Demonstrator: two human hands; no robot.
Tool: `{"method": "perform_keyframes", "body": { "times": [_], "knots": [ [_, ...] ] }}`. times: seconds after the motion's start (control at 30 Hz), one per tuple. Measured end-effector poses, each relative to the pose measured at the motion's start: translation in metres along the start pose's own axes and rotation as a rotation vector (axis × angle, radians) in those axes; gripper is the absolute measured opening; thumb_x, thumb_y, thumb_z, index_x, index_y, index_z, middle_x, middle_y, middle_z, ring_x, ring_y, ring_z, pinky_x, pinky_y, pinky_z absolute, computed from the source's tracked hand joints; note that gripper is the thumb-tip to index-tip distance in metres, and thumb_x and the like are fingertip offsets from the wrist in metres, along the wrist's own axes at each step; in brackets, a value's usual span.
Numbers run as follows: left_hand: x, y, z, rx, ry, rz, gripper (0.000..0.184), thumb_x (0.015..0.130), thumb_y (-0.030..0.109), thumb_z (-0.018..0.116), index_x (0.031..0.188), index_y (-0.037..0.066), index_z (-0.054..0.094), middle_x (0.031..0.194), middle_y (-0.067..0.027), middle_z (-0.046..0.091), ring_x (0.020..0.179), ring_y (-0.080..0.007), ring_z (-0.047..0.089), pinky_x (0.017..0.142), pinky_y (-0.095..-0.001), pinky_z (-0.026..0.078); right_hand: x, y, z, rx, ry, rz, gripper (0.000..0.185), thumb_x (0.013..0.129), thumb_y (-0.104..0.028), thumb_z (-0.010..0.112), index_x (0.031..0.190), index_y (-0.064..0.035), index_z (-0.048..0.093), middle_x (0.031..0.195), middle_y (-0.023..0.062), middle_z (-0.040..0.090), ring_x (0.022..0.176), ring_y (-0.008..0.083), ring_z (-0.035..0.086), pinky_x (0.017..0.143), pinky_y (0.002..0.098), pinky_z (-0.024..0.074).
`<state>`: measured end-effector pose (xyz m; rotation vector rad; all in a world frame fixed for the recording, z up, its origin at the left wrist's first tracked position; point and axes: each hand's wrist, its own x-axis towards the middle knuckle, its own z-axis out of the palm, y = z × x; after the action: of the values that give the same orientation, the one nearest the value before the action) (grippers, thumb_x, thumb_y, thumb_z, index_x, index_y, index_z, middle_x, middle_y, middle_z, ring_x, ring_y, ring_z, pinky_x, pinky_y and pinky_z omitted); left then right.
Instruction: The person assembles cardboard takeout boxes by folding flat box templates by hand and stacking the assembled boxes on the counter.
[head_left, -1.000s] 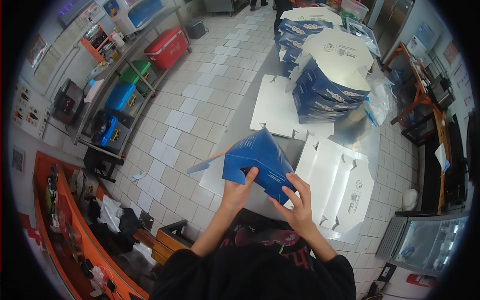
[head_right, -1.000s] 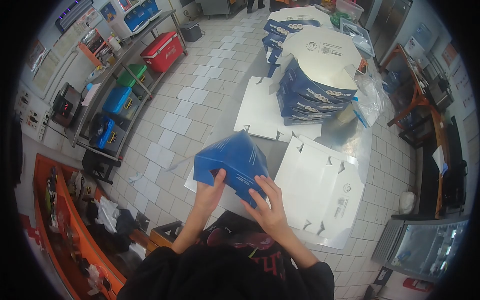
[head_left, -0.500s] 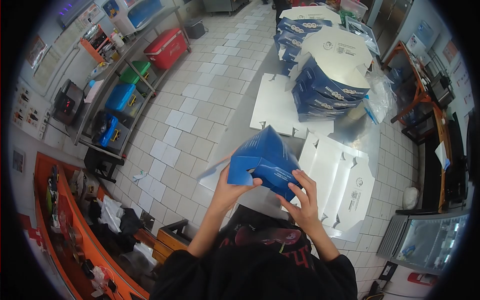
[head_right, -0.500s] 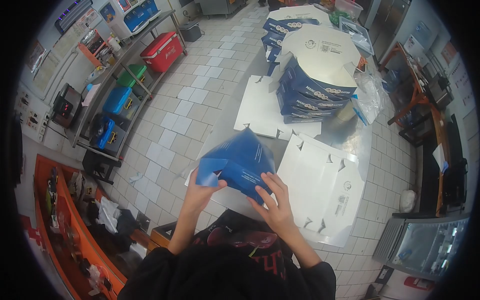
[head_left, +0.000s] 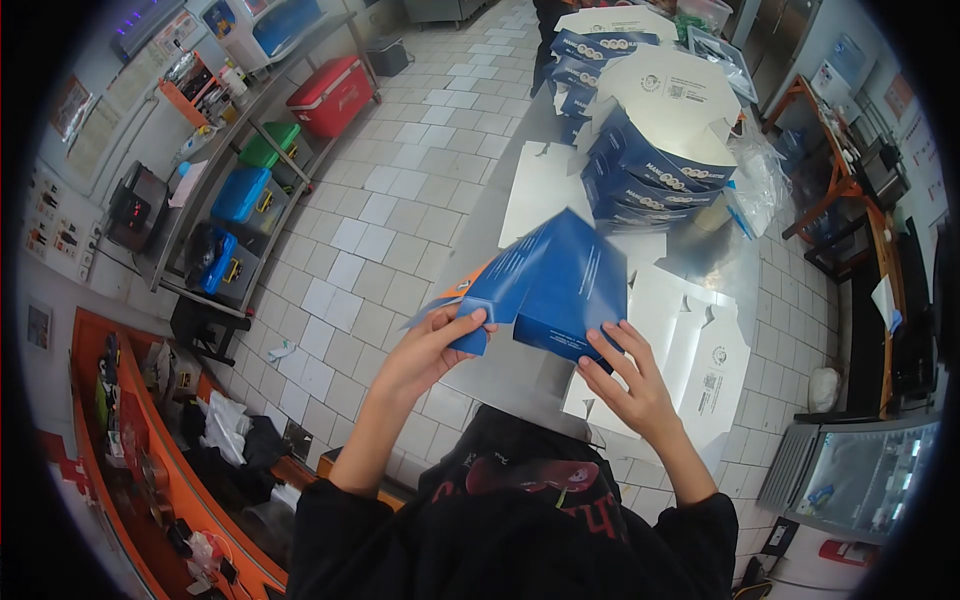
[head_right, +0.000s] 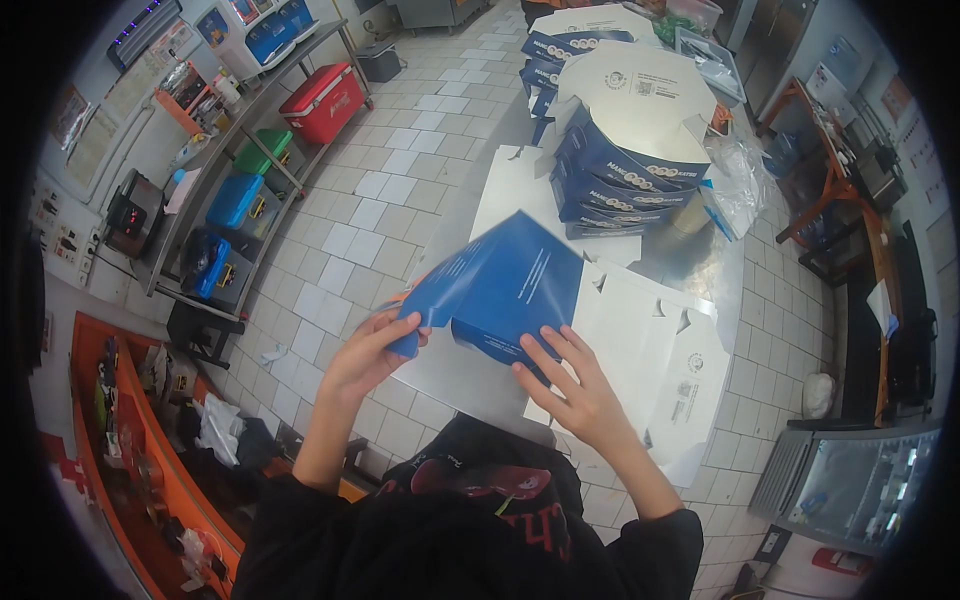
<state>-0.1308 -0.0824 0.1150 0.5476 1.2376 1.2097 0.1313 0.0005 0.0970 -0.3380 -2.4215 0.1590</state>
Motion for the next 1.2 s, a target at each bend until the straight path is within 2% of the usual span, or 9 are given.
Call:
{"method": "perform_keyframes", "body": {
  "times": [0.17,0.3,0.5,0.63,0.7,0.8,0.97,1.1,1.2],
  "knots": [
    [-0.003,0.005,0.018,-0.124,-0.133,0.041,0.032,0.087,0.022,0.057,0.11,0.0,0.053,0.097,-0.0069,0.06,0.091,-0.0127,0.057,0.087,-0.0262,0.045,0.004,-0.004,0.01,-0.075,0.096,0.029,0.033,0.07,-0.003,0.063,0.103,-0.0053,0.058,0.12,0.0142,0.051,0.109,0.0343,0.049,0.09,0.0478,0.0433],
    [-0.01,-0.027,0.06,-0.316,-0.014,0.129,0.032,0.088,0.018,0.055,0.114,-0.001,0.051,0.102,-0.008,0.059,0.096,-0.0125,0.056,0.089,-0.0281,0.045,0.011,-0.012,0.031,-0.043,0.317,0.167,0.047,0.064,0.0,0.073,0.106,-0.0035,0.054,0.116,0.0145,0.052,0.107,0.035,0.05,0.089,0.0482,0.0435],
    [0.01,-0.068,0.072,0.16,0.449,0.482,0.032,0.083,0.012,0.063,0.11,-0.001,0.053,0.098,-0.0049,0.06,0.094,-0.0123,0.054,0.085,-0.0265,0.042,0.011,-0.019,0.041,0.105,0.343,0.244,0.051,0.064,0.002,0.072,0.11,-0.0049,0.051,0.119,0.0159,0.049,0.107,0.0363,0.049,0.09,0.0494,0.0422],
    [0.011,-0.062,0.058,0.598,0.575,0.397,0.03,0.081,0.013,0.065,0.106,-0.001,0.056,0.098,-0.0047,0.06,0.091,-0.0116,0.053,0.086,-0.026,0.04,0.005,-0.015,0.037,0.139,0.345,0.25,0.051,0.063,0.003,0.072,0.11,-0.0051,0.051,0.12,0.0171,0.047,0.108,0.0369,0.048,0.091,0.0498,0.0417],
    [0.016,-0.063,0.06,-0.011,0.33,0.31,0.026,0.076,0.016,0.071,0.095,0.004,0.059,0.087,0.0024,0.059,0.075,-0.0073,0.048,0.077,-0.0225,0.039,0.006,-0.017,0.035,0.206,0.321,0.256,0.052,0.063,0.001,0.073,0.11,-0.006,0.052,0.12,0.0177,0.047,0.11,0.0372,0.047,0.09,0.0496,0.042],
    [0.019,-0.064,0.073,-0.239,0.262,0.284,0.03,0.079,0.017,0.069,0.103,0.005,0.055,0.09,0.0021,0.057,0.084,-0.0082,0.051,0.081,-0.024,0.04,0.008,-0.025,0.044,0.197,0.312,0.291,0.052,0.063,0.0,0.074,0.11,-0.0061,0.053,0.12,0.0183,0.047,0.109,0.037,0.047,0.087,0.0461,0.0441],
    [0.02,-0.06,0.079,-0.291,0.158,0.376,0.03,0.084,0.011,0.06,0.111,0.007,0.048,0.102,-0.0008,0.053,0.097,-0.0102,0.05,0.085,-0.0276,0.041,0.011,-0.029,0.049,0.132,0.38,0.46,0.052,0.059,-0.001,0.077,0.106,-0.0063,0.055,0.116,0.0189,0.047,0.102,0.0332,0.051,0.084,0.0386,0.045],
    [0.036,-0.068,0.075,-0.484,0.024,0.315,0.027,0.087,0.007,0.054,0.113,0.008,0.044,0.105,-0.0018,0.049,0.099,-0.0127,0.05,0.088,-0.0315,0.042,0.019,-0.02,0.038,0.297,0.415,0.576,0.047,0.063,-0.001,0.074,0.106,-0.0058,0.055,0.111,0.0157,0.049,0.102,0.0284,0.052,0.082,0.0353,0.0456],
    [0.044,-0.047,0.092,-0.322,-0.046,0.388,0.022,0.089,0.011,0.052,0.107,0.007,0.04,0.107,-0.0055,0.045,0.103,-0.0192,0.05,0.088,-0.0357,0.043,0.023,0.006,0.033,0.503,0.433,0.695,0.045,0.068,-0.002,0.072,0.109,-0.0054,0.054,0.109,0.0128,0.051,0.101,0.0219,0.052,0.081,0.0337,0.0455]
  ]
}}
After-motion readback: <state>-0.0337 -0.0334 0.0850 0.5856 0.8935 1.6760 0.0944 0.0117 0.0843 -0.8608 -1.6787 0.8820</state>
